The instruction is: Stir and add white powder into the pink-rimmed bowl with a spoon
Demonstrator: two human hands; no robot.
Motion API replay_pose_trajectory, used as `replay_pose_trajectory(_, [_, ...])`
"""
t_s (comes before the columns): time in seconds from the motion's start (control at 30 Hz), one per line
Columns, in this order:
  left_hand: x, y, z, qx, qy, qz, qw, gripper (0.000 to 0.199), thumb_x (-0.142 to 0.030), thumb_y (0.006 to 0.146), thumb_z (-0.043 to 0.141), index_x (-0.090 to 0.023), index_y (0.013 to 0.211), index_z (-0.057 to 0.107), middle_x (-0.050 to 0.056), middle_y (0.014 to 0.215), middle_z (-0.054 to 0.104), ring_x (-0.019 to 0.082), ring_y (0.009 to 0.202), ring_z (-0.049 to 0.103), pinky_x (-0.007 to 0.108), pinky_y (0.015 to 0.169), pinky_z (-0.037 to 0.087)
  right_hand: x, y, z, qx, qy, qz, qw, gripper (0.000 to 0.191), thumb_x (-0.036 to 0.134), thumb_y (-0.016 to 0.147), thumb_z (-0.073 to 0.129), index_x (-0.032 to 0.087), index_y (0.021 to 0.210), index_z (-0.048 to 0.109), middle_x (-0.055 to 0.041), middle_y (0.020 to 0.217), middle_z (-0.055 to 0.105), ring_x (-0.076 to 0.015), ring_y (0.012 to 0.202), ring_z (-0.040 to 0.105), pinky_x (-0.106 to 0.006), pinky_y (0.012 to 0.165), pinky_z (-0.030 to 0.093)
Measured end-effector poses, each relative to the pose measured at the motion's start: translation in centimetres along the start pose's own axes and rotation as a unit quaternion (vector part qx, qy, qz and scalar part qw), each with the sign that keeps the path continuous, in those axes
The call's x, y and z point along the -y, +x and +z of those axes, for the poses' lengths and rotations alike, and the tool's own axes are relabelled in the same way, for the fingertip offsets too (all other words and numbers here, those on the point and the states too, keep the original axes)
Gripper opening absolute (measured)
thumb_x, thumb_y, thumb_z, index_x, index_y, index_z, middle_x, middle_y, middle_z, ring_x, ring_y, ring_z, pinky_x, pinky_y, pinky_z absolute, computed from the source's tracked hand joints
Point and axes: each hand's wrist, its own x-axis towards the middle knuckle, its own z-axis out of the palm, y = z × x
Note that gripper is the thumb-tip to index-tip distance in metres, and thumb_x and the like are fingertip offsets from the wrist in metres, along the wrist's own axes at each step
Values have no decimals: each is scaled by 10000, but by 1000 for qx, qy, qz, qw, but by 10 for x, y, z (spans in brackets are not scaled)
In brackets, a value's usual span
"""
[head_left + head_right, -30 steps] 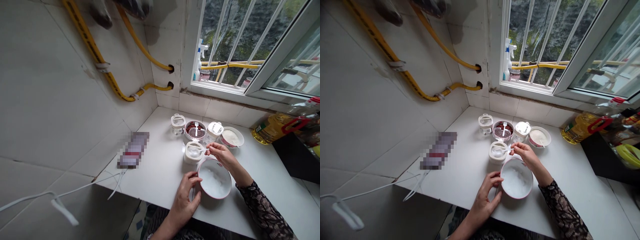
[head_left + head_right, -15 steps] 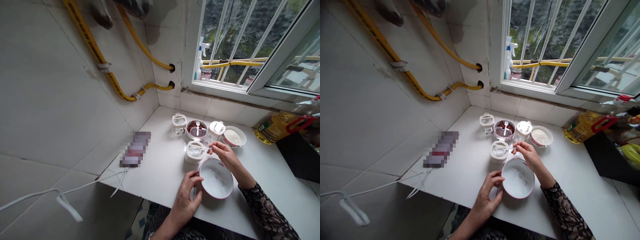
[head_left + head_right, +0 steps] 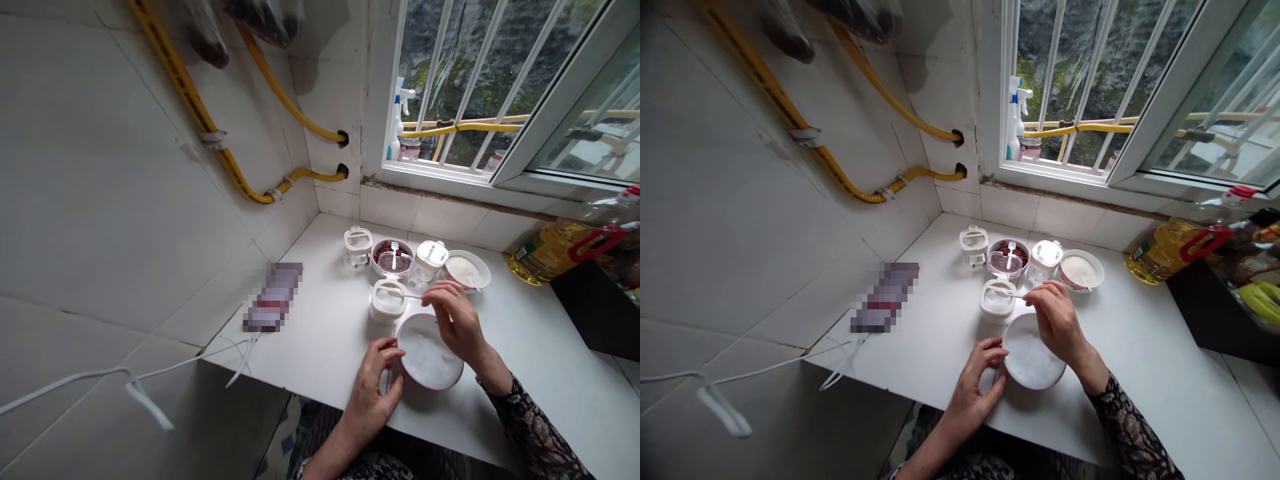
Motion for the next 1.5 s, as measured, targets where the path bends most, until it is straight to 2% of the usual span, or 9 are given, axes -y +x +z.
replay_pose_trajectory(0.1, [2,0,1,-5,2,11,1000,404,-59,830,558,-263,1175,608,96,1286,566,229,1198,597,331,913,566,0,-2,-12,-45,36,119,991,151,148,969,506,228,980,633,-3,722,641,-175,691,634,-330,721,520])
replay_pose_trajectory(0.2, [4,-1,1,-7,11,18,1000,410,-62,835,563,-263,1190,601,99,1296,559,231,1197,596,337,912,571,-1,-5,-29,-32,54,179,982,123,194,970,520,215,960,641,0,720,628,-154,615,605,-282,591,489])
replay_pose_trajectory(0.33, [6,-1,1,-7,19,21,1000,379,-94,866,565,-267,1202,595,99,1300,550,231,1186,609,347,912,582,1,-11,-43,79,-9,101,992,135,139,949,517,203,947,635,-36,792,682,-176,694,618,-300,645,484])
replay_pose_trajectory(0.47, [5,0,1,-13,31,24,999,343,-124,887,570,-267,1196,600,98,1294,556,221,1146,634,341,895,593,5,-16,-42,177,-104,6,979,227,37,925,434,182,951,607,-57,767,700,-189,685,592,-364,769,463])
replay_pose_trajectory(0.57, [5,0,1,-19,39,26,999,335,-131,883,576,-266,1188,608,95,1287,567,218,1124,647,336,882,598,10,-20,-40,247,-136,12,959,247,7,888,413,178,880,592,-59,720,682,-186,652,569,-363,761,437])
replay_pose_trajectory(0.67, [5,0,1,-25,42,27,998,325,-140,878,582,-262,1177,620,94,1282,579,217,1103,658,335,874,600,14,-22,-41,296,-68,36,952,234,15,870,420,184,866,580,-37,717,669,-173,649,565,-356,787,442])
replay_pose_trajectory(1.0, [7,-1,-1,-22,53,15,998,282,-199,899,601,-233,1178,627,105,1291,574,203,1068,671,333,871,605,-8,-30,-38,189,-30,87,978,205,58,905,431,201,885,578,-51,799,703,-186,706,599,-368,818,445])
replay_pose_trajectory(1.2, [9,-1,2,-33,52,22,998,294,-198,883,605,-231,1174,635,103,1276,590,203,1048,674,329,851,607,0,-36,-20,225,27,57,972,214,41,873,436,197,857,582,-23,750,677,-169,681,599,-395,909,436])
replay_pose_trajectory(1.5, [13,-1,2,-42,48,25,998,267,-183,876,591,-220,1134,644,97,1266,587,189,998,680,322,844,600,-3,-40,-11,208,67,86,972,211,49,848,441,201,808,583,4,719,662,-148,636,565,-413,957,427])
